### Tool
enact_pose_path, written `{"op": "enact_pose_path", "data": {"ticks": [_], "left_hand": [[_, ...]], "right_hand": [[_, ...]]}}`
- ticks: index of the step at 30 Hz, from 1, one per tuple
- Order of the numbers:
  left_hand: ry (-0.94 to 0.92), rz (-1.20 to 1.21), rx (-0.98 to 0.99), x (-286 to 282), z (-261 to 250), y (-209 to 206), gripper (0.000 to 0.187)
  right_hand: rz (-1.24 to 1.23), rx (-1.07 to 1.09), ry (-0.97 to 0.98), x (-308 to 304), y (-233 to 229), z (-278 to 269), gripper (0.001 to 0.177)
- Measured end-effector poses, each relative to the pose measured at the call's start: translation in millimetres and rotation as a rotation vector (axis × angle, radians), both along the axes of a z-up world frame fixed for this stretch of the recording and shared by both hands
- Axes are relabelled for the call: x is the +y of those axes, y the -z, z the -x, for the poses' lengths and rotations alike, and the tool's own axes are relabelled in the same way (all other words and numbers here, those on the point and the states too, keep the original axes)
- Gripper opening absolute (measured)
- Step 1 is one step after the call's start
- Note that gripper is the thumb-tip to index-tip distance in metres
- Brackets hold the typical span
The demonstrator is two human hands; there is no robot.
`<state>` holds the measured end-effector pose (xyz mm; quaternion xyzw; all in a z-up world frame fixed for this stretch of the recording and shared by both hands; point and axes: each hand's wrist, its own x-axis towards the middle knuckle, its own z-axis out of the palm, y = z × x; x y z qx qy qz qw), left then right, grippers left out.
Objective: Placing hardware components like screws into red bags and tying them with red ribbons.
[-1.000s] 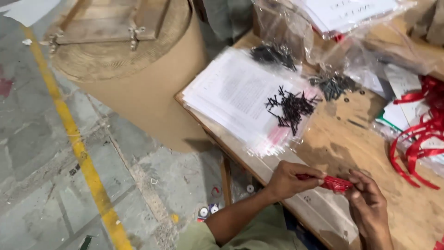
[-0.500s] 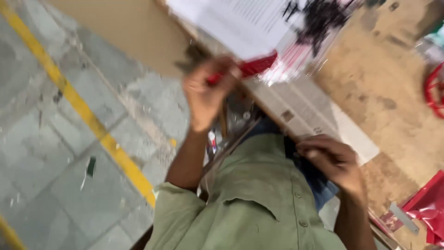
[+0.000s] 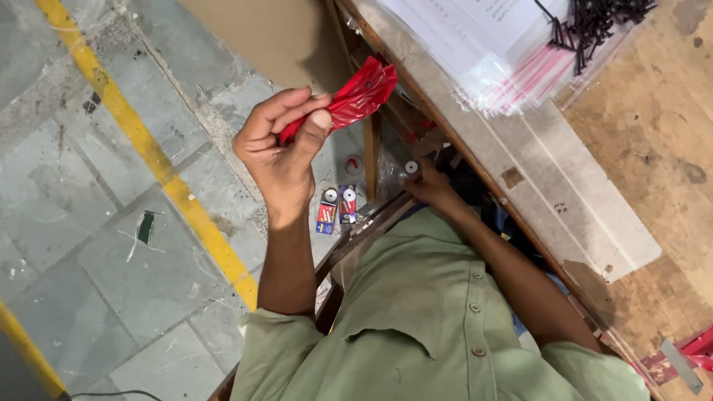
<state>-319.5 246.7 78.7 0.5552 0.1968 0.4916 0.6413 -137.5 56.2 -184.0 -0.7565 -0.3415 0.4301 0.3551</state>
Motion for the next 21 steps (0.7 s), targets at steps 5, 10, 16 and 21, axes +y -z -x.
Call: {"op": "enact_pose_path", "data": {"ticks": [5,10,16,21], "left_hand": [[-0.004,0.006,0.080,-1.6,7.6,-12.3,0.029],[0.071,-0.095,0.186,1.3,-5.0,-16.6,0.030],[0.526,0.039,0.220,-18.8,-43.7,6.6,0.040],[0.979,0.370,0.355,-72.1,-75.2,37.4,0.057]], "right_hand": [[-0.009,0.288,0.232,43.7,71.1,5.8,0.090],[-0.374,0.482,0.308,74.2,93.2,-26.5,0.076],[-0.648,0.503,0.184,12.8,57.5,15.0,0.055],[-0.256,0.118,0.194,-74.9,-31.7,42.7,0.027]]}}
